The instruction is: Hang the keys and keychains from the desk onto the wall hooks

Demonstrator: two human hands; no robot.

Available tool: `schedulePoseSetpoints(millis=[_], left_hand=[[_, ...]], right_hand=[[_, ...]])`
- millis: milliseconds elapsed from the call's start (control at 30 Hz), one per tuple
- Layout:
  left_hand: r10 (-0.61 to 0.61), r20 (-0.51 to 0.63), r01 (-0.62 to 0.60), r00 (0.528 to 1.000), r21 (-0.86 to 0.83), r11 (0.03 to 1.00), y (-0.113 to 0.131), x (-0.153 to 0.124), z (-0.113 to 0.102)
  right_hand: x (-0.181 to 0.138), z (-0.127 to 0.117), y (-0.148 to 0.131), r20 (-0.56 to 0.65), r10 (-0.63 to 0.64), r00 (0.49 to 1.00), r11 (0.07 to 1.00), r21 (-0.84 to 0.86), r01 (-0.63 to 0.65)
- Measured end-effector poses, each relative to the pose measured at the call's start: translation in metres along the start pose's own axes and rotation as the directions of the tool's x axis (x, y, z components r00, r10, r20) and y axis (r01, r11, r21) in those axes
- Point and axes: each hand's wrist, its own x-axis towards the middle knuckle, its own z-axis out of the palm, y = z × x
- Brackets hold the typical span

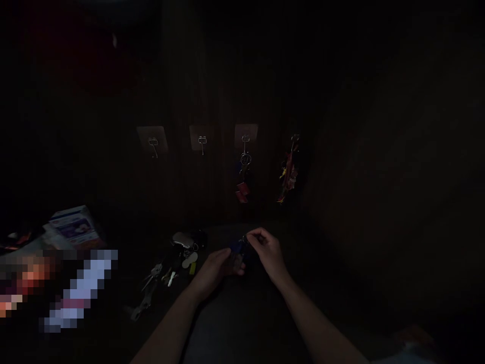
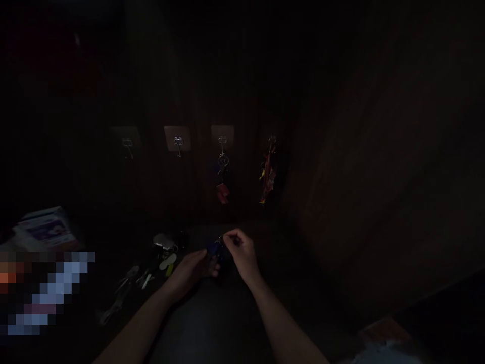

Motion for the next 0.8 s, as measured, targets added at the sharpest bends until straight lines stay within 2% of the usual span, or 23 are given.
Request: schedulePoseSetpoints(millis=[267, 467, 800], left_hand=[[0.02, -0.008, -0.02, 1.0, 0.021, 1.0, -0.003, 0.005, -0.007], [0.03, -0.008, -0.03, 1.0, 0.034, 0.999, -0.008, 0.007, -0.009], [0.021, -0.01, -0.021, 1.0, 0.004, 1.0, -0.005, 0.006, -0.005]], right_hand=[[0.008, -0.008, -0.024, 0.042, -0.109, 0.993, 0.99, -0.081, 0.112], [0.037, -0.019, -0.055, 0.003, -0.232, 0.973, 0.962, -0.147, 0.23], [0.098, -0.02, -0.108, -0.129, -0.489, 0.863, 0.867, -0.177, 0.465]])
